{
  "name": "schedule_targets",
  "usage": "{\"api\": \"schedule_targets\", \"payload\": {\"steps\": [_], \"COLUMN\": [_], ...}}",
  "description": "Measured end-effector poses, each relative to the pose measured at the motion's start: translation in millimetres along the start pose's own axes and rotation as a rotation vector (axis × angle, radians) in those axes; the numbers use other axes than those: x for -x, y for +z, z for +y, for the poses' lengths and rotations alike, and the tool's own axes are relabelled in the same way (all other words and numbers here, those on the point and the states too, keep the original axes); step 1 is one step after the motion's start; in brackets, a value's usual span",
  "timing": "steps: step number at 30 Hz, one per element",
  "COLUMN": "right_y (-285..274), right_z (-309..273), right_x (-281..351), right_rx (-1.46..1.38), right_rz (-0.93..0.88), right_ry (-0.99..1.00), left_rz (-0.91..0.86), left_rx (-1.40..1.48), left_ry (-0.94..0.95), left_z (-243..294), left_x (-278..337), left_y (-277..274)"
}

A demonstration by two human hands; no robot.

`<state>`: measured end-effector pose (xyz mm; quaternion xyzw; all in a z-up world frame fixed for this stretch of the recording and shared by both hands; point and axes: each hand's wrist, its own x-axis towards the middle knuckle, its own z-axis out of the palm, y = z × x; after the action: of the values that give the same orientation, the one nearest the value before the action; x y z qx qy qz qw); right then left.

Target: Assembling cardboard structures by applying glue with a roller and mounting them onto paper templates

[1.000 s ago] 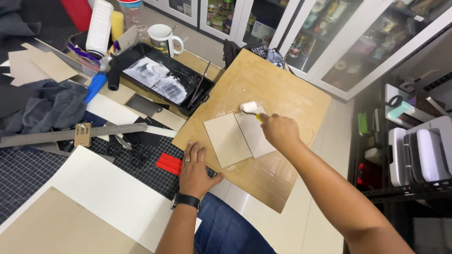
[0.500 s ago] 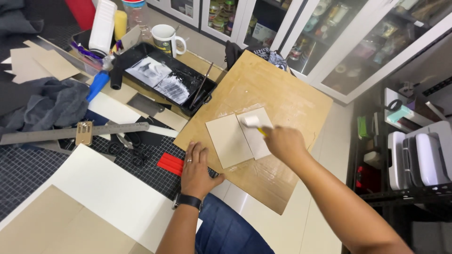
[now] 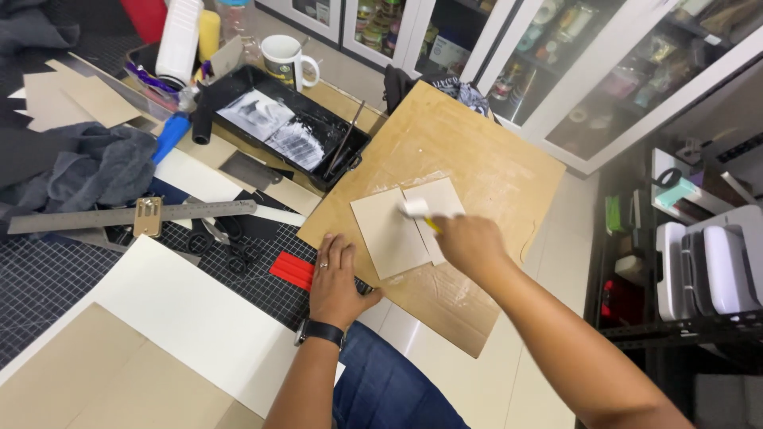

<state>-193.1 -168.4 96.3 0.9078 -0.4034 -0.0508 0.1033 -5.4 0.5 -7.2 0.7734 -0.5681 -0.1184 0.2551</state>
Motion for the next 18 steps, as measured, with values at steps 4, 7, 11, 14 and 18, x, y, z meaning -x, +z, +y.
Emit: {"api": "schedule_targets", "payload": {"steps": [4, 7, 11, 14, 18], "right_y": [27, 1, -9, -4, 23], "right_z": [-7, -15, -11, -21, -34], "right_x": [-41, 34, 75, 21, -59], "right_rx": [-0.038, -0.023, 0.081, 0.018, -0.026], "right_rz": [0.085, -0.008, -0.114, -0.061, 0.041], "right_ry": [-0.017, -0.022, -0.115, -0.098, -0.091], "left_rz": [0.02, 0.023, 0.031, 0.032, 0.04], "left_rx": [0.003, -0.006, 0.014, 0.021, 0.027], "left_ry": [-0.009, -0.005, 0.002, 0.016, 0.016], "left_z": [-5, -3, -2, -2, -5], "left_x": [-4, 0, -4, 2, 0], "left_y": [5, 5, -1, 2, 4]}}
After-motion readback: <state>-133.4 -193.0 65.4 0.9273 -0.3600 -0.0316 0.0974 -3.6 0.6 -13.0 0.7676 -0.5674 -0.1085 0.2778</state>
